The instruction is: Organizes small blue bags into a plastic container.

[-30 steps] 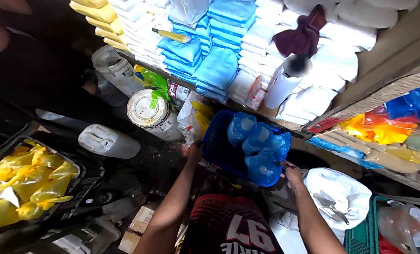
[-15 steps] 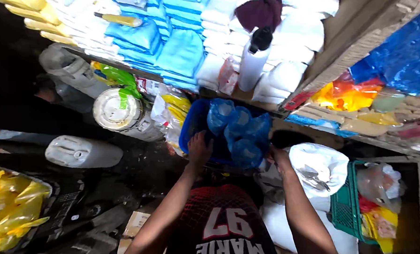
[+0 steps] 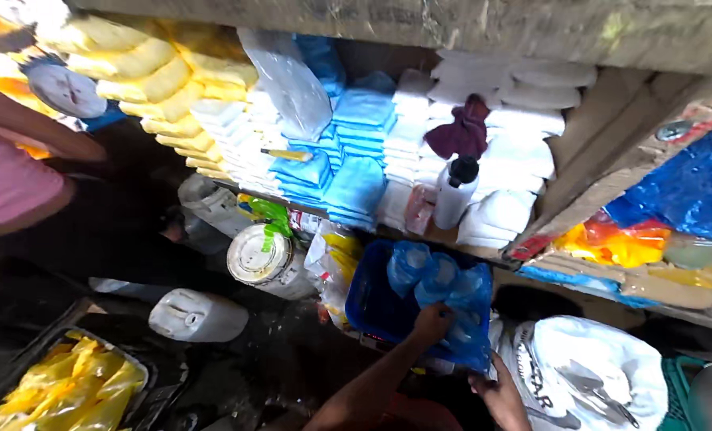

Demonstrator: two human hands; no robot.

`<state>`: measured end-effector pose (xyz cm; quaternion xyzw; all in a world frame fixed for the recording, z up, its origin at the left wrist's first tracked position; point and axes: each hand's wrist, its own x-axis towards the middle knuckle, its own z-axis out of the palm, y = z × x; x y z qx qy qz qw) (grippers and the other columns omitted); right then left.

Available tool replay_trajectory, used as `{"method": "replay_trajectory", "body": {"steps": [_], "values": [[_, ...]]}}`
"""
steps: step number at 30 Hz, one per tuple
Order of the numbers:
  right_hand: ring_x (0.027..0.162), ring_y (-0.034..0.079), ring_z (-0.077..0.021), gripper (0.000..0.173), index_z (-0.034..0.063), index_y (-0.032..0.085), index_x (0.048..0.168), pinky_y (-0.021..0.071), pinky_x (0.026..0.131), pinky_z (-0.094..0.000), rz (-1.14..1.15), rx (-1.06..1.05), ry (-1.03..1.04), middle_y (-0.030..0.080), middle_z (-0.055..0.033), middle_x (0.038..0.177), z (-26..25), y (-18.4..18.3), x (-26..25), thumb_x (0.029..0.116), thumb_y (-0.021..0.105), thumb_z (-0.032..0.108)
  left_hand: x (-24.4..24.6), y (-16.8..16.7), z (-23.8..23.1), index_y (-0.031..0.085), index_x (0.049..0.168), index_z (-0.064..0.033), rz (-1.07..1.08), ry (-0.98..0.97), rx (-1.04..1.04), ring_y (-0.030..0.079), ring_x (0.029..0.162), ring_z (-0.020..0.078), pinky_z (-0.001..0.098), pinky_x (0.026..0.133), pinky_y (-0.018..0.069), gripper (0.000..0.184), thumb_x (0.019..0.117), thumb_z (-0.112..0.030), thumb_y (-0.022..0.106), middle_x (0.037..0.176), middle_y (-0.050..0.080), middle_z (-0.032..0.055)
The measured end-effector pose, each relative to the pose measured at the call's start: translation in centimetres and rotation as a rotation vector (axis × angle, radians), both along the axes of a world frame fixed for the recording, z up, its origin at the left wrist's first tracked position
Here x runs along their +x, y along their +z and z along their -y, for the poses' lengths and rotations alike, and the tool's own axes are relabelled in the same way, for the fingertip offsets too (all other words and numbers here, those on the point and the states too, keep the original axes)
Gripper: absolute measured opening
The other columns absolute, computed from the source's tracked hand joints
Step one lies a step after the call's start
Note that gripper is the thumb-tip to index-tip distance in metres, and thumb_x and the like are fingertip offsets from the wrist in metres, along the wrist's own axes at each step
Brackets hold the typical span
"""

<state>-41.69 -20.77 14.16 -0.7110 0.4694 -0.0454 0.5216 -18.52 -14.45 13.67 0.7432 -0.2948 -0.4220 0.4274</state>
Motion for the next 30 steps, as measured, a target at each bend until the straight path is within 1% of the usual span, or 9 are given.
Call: {"method": "replay_trajectory", "body": {"steps": [3, 7, 10, 14, 19, 22, 24, 27, 30], "values": [[0.140, 0.050, -0.0324, 0.119, 0.0146, 0.016, 0.165, 0.0484, 0.110, -0.0551, 0.024, -0.234, 0.063, 0.034, -0.0185, 0.163, -1.3, -0.1, 2.6, 0.0716, 0.090, 0.013, 0.2, -0.2, 0.0, 0.063, 0.131, -0.0042, 0.124, -0.059, 0.093, 0.064, 0.118, 0.0313, 0.0534, 0.101, 0.0531, 0.055, 0.0978, -0.048, 0.062, 0.129, 0.064, 0.0188], [0.134, 0.057, -0.0354, 0.134, 0.0123, 0.001, 0.166, 0.0542, 0.103, -0.0580, 0.050, -0.413, 0.167, 0.025, -0.0184, 0.168, -3.5, -1.1, 5.4, 0.0697, 0.093, 0.026, -0.4, 0.8, 0.2, 0.058, 0.138, -0.0120, 0.087, -0.123, 0.097, 0.068, 0.115, 0.0314, 0.0565, 0.099, 0.0546, 0.044, 0.0992, -0.032, 0.062, 0.125, 0.069, 0.0160], [0.124, 0.064, -0.0352, 0.131, 0.0095, 0.003, 0.166, 0.0552, 0.101, -0.0576, 0.106, -0.490, 0.082, 0.045, -0.0221, 0.156, -4.5, -0.9, 7.5, 0.0727, 0.093, 0.026, 0.3, 2.5, 0.4, 0.072, 0.121, -0.0138, 0.140, -0.168, -0.062, 0.069, 0.112, 0.0246, 0.0519, 0.099, 0.0544, 0.029, 0.1017, -0.026, 0.055, 0.117, 0.073, 0.0097], [0.140, 0.049, -0.0360, 0.114, 0.0002, 0.013, 0.163, 0.0454, 0.114, -0.0529, 0.178, -0.543, -0.029, 0.038, -0.0273, 0.158, -5.0, -0.9, 9.8, 0.0760, 0.084, 0.019, 0.9, 4.5, -0.9, 0.072, 0.113, -0.0120, 0.167, -0.218, -0.186, 0.071, 0.102, 0.0230, 0.0500, 0.092, 0.0567, 0.026, 0.1013, -0.030, 0.056, 0.106, 0.074, 0.0086], [0.115, 0.066, -0.0378, 0.050, -0.0127, 0.059, 0.129, 0.0496, 0.105, -0.0555, -0.023, -0.381, -0.061, 0.068, -0.0293, 0.117, -4.5, -1.0, 10.4, 0.0930, 0.068, 0.021, 0.1, 5.4, -2.6, 0.073, 0.111, -0.0100, 0.268, -0.464, -0.431, 0.070, 0.104, 0.0204, 0.0458, 0.096, 0.0563, 0.024, 0.1033, -0.026, 0.056, 0.108, 0.074, 0.0071], [0.098, 0.071, -0.0284, 0.039, -0.0063, 0.071, 0.109, 0.0568, 0.092, -0.0500, 0.129, -0.481, -0.090, 0.073, -0.0204, 0.101, -2.5, -1.6, 10.6, 0.0842, 0.070, 0.023, 1.6, 4.5, -4.1, 0.072, 0.114, -0.0098, 0.300, -0.478, -0.515, 0.070, 0.107, 0.0204, 0.0444, 0.098, 0.0560, 0.022, 0.1019, -0.023, 0.059, 0.112, 0.073, 0.0080], [0.104, 0.070, -0.0334, 0.028, 0.0001, 0.073, 0.114, 0.0543, 0.095, -0.0583, 0.019, -0.371, -0.151, 0.073, -0.0205, 0.107, -1.2, 0.8, 12.4, 0.0946, 0.067, 0.019, 3.6, 4.3, -5.0, 0.070, 0.120, -0.0106, 0.306, -0.426, -0.470, 0.070, 0.106, 0.0198, 0.0427, 0.098, 0.0565, 0.025, 0.1022, -0.025, 0.060, 0.115, 0.072, 0.0087], [0.103, 0.069, -0.0362, 0.030, 0.0052, 0.075, 0.111, 0.0524, 0.094, -0.0627, -0.106, -0.292, -0.264, 0.073, -0.0201, 0.107, -0.2, 2.7, 13.8, 0.1026, 0.062, 0.031, 6.0, 3.4, -6.1, 0.061, 0.135, -0.0109, 0.352, -0.398, -0.351, 0.069, 0.104, 0.0241, 0.0458, 0.094, 0.0570, 0.043, 0.0994, -0.035, 0.064, 0.117, 0.069, 0.0118], [0.075, 0.067, -0.0308, 0.035, 0.0037, 0.074, 0.106, 0.0559, 0.072, -0.0565, -0.028, -0.272, -0.390, 0.071, -0.0177, 0.090, -0.5, 4.8, 14.5, 0.1029, 0.061, 0.036, 8.1, 1.4, -7.5, 0.045, 0.152, -0.0128, 0.503, -0.503, -0.124, 0.056, 0.130, 0.0343, 0.0562, 0.107, 0.0476, 0.083, 0.0858, -0.053, 0.076, 0.144, 0.055, 0.0162]]}}
